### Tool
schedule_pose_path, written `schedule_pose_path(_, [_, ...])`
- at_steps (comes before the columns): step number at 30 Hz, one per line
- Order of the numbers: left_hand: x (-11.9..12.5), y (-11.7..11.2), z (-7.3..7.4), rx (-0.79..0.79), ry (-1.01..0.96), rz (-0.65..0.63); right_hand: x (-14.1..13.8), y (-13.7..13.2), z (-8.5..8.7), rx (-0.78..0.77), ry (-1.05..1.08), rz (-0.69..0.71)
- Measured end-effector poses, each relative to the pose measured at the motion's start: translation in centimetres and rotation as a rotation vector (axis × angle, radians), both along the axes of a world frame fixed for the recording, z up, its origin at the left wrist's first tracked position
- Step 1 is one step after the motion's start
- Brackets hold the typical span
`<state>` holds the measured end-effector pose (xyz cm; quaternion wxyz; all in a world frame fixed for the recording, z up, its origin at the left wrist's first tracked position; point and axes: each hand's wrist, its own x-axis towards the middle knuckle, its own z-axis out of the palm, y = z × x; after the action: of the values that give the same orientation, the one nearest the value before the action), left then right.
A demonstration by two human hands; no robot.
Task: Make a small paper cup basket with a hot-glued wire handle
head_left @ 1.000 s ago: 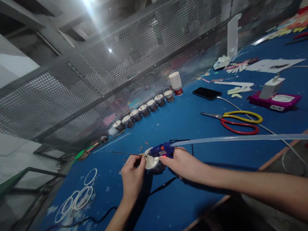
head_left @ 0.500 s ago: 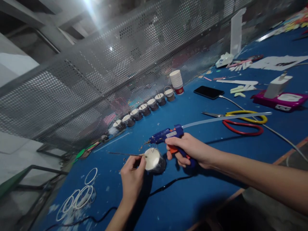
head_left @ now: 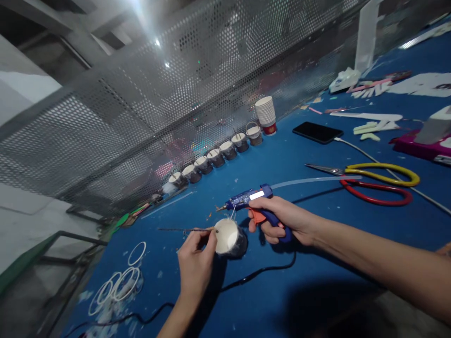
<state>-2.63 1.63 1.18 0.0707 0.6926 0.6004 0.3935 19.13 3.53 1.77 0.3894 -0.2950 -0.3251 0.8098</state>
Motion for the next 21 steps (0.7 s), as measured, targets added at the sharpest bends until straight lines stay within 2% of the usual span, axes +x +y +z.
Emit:
schedule_pose_path(5, [-0.2, 0.0, -0.1, 0.003, 0.006, -0.001, 1.2, -0.1, 0.7, 0.065, 0.007, -0.031])
schedule_pose_path(13, [-0.2, -0.1, -0.2, 0.01, 0.006, -0.008, 2.8, -0.8, 1.5, 0.329, 0.05, -0.197])
schedule_pose_path(17, [-0.1, -0.2, -0.1, 0.018, 0.021, 0.008, 2.8, -0.6, 1.3, 0.293, 0.081, -0.328])
schedule_pose_path(21, [-0.3, -0.2, -0.1, 0.019, 0.021, -0.006, 2.5, -0.4, 0.8, 0.249, 0.012, -0.273])
